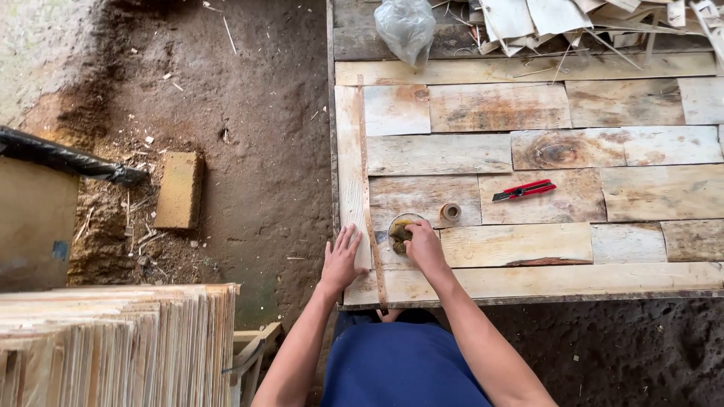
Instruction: The person repeatedly scoops a brown paste from a small container and rubs it onto the surface of a wooden plank using a small stick. The person works along the length of the plank, applying the substance in sections.
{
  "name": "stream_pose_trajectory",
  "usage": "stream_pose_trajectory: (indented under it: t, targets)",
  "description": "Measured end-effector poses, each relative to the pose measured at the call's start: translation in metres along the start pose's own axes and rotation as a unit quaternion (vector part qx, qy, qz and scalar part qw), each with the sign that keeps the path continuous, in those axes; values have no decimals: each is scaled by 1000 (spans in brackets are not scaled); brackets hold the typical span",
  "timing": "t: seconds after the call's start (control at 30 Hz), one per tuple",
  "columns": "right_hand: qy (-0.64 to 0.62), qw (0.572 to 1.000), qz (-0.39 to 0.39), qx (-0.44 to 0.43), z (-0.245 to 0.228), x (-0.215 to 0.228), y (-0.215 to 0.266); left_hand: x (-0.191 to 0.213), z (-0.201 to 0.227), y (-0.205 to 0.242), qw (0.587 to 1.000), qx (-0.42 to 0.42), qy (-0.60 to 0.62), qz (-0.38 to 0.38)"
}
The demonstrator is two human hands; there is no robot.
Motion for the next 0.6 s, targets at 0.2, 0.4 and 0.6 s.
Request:
stream_pose_trajectory:
  t: [0.2,0.4,0.6]
  targets:
    - [-151,988,41,-9,-4,52,33,7,-24,-29,998,13,-5,63]
    - [-157,979,119,-55,43,113,22,57,-22,-66,980,-15,1,197]
    - [-145,970,150,-128,168,184,-39,102,21,-126,975,-31,-35,217]
Point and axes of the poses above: each hand's wrist, its own y-axis away from the middle knuckle, its own x-axis out of the back of the hand, z = x × y, the point moved 10 cm from there along -y, towards the middle knuckle, and after that the axes turned 15 degrees about -z, right-handed, at the moved point
